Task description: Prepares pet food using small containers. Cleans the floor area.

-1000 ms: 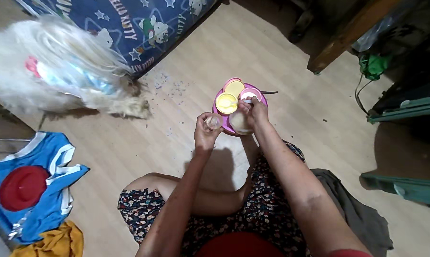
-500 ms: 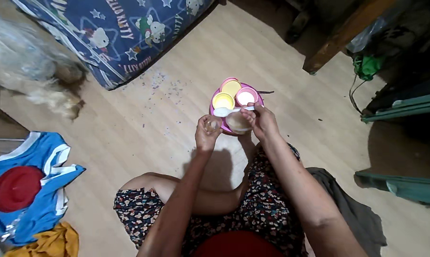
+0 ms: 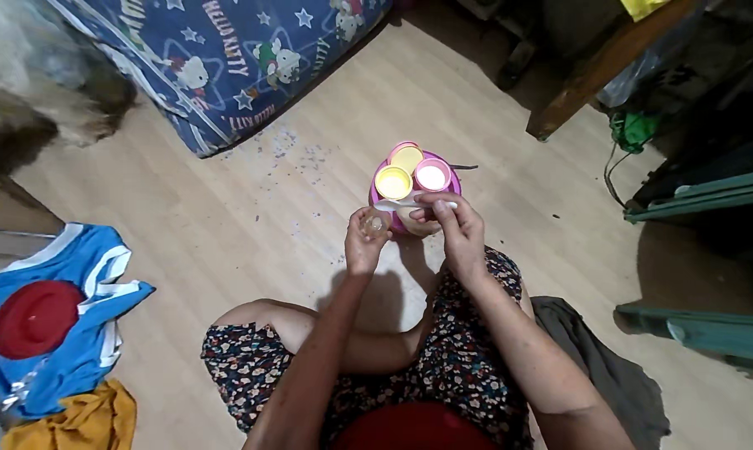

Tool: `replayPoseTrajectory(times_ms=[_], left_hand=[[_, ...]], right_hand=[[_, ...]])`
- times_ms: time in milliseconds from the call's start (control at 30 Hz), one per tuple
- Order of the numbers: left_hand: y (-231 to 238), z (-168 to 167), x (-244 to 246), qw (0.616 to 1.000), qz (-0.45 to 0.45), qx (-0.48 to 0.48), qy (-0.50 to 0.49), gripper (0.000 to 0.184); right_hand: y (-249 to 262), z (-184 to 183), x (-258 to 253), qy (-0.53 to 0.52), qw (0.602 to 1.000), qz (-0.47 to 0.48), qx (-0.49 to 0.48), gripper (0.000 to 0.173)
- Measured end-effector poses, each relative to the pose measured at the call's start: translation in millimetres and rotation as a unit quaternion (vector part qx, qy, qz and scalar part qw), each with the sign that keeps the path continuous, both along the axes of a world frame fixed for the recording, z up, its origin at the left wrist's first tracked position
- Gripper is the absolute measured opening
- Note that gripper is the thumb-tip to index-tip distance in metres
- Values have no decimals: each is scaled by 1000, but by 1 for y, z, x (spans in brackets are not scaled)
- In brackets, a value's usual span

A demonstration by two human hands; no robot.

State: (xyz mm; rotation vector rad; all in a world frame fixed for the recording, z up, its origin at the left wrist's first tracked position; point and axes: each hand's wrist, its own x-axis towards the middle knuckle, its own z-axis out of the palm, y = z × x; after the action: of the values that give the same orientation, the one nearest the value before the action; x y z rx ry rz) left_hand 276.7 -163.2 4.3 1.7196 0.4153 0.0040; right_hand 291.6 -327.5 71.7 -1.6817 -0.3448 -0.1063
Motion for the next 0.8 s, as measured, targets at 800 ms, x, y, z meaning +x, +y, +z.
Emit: replayPoseTrajectory(times_ms=[800], left_hand=[[15,-7,-1,998,5,-52,-19,70]], right_hand=[[19,-74,92,298,895,-222,245,32]])
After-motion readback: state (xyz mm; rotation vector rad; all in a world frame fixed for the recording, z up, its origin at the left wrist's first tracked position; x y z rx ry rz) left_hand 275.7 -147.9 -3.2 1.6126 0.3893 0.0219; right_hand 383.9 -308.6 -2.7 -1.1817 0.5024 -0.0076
